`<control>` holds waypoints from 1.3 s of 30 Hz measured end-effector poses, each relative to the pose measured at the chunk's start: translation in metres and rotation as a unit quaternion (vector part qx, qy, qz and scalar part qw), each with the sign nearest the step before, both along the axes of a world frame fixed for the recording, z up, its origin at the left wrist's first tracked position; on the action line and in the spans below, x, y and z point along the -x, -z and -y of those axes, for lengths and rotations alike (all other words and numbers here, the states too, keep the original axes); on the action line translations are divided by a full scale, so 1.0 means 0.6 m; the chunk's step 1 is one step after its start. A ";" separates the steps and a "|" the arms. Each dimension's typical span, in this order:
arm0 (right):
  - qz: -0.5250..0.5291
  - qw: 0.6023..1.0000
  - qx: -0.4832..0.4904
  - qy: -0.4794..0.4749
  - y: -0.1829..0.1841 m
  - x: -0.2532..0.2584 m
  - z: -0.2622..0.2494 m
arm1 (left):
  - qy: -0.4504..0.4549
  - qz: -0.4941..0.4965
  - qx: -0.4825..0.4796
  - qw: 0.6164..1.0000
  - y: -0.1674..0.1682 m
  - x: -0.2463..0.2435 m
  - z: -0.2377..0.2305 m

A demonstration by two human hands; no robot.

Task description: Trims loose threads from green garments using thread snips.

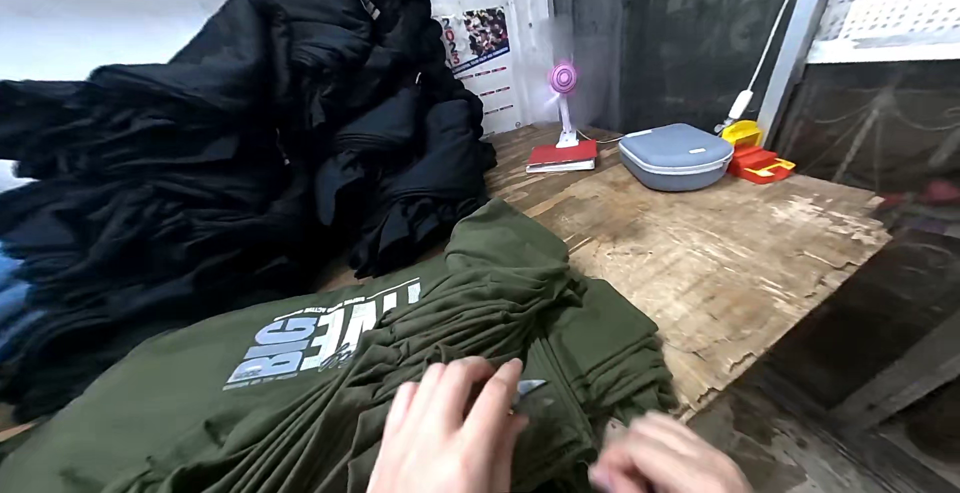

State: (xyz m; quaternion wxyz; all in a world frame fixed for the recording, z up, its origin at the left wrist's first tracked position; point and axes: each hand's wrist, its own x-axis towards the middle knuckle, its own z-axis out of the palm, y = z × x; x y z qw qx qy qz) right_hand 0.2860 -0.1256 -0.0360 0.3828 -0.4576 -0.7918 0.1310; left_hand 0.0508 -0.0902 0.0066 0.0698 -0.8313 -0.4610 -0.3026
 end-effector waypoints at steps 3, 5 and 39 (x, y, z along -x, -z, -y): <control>-0.024 0.984 -0.104 0.145 0.026 0.048 -0.025 | 0.005 -0.014 -0.003 1.000 0.009 -0.019 -0.010; -0.056 0.979 -0.111 0.160 0.049 0.056 -0.032 | 0.012 -0.031 -0.002 0.999 0.015 -0.017 -0.018; -0.218 0.971 -0.013 0.100 0.083 0.042 -0.026 | 0.089 -0.027 0.093 0.991 -0.006 0.003 -0.059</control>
